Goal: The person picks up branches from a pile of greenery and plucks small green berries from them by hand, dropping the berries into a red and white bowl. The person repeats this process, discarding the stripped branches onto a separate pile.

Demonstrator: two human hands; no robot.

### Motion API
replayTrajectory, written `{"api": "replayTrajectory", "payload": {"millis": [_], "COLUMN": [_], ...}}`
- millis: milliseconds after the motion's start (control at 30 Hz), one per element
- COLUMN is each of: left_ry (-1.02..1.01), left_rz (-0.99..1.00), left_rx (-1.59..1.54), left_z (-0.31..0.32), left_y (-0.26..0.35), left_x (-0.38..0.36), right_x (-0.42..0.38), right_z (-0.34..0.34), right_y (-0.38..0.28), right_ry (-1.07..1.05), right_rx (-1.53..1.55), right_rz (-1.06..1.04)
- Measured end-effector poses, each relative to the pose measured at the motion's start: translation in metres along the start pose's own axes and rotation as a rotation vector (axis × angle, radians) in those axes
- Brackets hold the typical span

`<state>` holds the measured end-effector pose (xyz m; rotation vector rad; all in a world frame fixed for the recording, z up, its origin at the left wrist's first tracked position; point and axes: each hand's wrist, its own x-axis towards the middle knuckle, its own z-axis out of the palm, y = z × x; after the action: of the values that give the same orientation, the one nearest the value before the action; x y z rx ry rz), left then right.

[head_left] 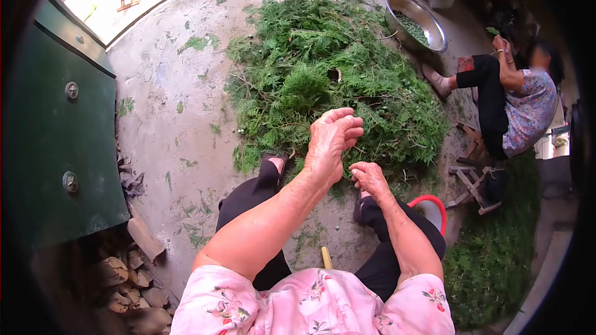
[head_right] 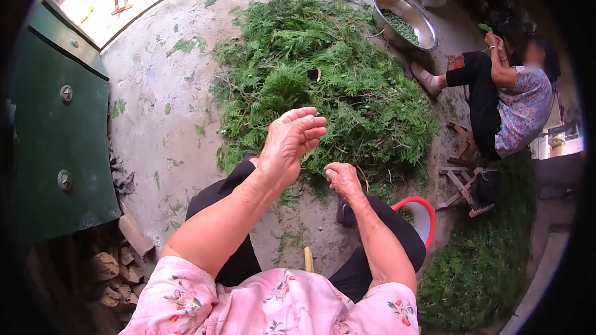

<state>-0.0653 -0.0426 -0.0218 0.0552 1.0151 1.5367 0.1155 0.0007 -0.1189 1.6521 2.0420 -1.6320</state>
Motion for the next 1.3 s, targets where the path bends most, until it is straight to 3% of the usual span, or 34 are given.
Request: {"api": "replayTrajectory", "payload": {"millis": [33, 67, 100, 167, 200, 267, 300, 367, 400, 467, 533, 633, 667, 767, 833, 1000, 1067, 1100, 1300], "left_ry": [-0.064, -0.141, -0.258, -0.410, -0.487, -0.639, -0.660, -0.645, -0.634, -0.612, -0.565, -0.563, -0.557, -0.524, -0.496, -0.462, -0.447, -0.416, -0.347], "left_rz": [-0.042, -0.092, -0.122, -0.142, -0.051, 0.210, 0.114, 0.079, 0.053, 0.082, 0.110, 0.123, 0.135, 0.134, 0.141, 0.207, 0.201, 0.223, 0.237], "left_rx": [0.040, 0.138, 0.176, 0.359, 0.528, 0.771, 0.711, 0.722, 0.737, 0.777, 0.744, 0.677, 0.662, 0.644, 0.667, 0.643, 0.645, 0.631, 0.525], "left_z": [0.007, 0.013, 0.016, 0.022, 0.021, 0.024, 0.024, 0.027, 0.028, 0.028, 0.028, 0.026, 0.026, 0.027, 0.027, 0.024, 0.021, 0.020, 0.018], "left_y": [-0.006, -0.011, -0.015, -0.031, -0.038, -0.039, -0.045, -0.044, -0.043, -0.050, -0.051, -0.053, -0.051, -0.046, -0.044, -0.046, -0.041, -0.040, -0.033], "left_x": [-0.007, -0.013, -0.020, -0.029, -0.032, -0.036, -0.035, -0.037, -0.037, -0.035, -0.035, -0.032, -0.032, -0.029, -0.028, -0.028, -0.026, -0.025, -0.020], "right_x": [0.014, 0.041, 0.053, 0.040, 0.078, 0.119, 0.135, 0.163, 0.174, 0.191, 0.200, 0.213, 0.194, 0.183, 0.167, 0.149, 0.152, 0.158, 0.174], "right_z": [0.009, 0.027, 0.032, 0.036, 0.042, 0.054, 0.063, 0.083, 0.091, 0.106, 0.118, 0.128, 0.121, 0.117, 0.110, 0.100, 0.108, 0.112, 0.156], "right_y": [0.007, 0.026, 0.052, 0.018, 0.048, 0.094, 0.107, 0.115, 0.115, 0.110, 0.102, 0.093, 0.065, 0.047, 0.036, 0.032, 0.032, 0.032, 0.023], "right_ry": [-0.022, -0.013, -0.025, -0.048, -0.077, -0.039, -0.048, 0.480, 0.473, 0.265, 0.296, 0.180, 0.159, 0.136, 0.067, 0.012, 0.061, -0.087, -0.094], "right_rx": [-0.034, -0.260, -0.260, -0.009, -0.039, -0.302, -0.301, -0.536, -0.526, -0.100, -0.112, 0.032, 0.073, -0.141, -0.251, -0.313, -0.310, -0.237, -0.321], "right_rz": [0.014, -0.158, -0.157, 0.055, 0.104, -0.273, -0.266, -0.807, -0.807, -0.331, -0.292, -0.055, -0.012, -0.065, -0.207, -0.153, -0.310, -0.235, -0.201]}}
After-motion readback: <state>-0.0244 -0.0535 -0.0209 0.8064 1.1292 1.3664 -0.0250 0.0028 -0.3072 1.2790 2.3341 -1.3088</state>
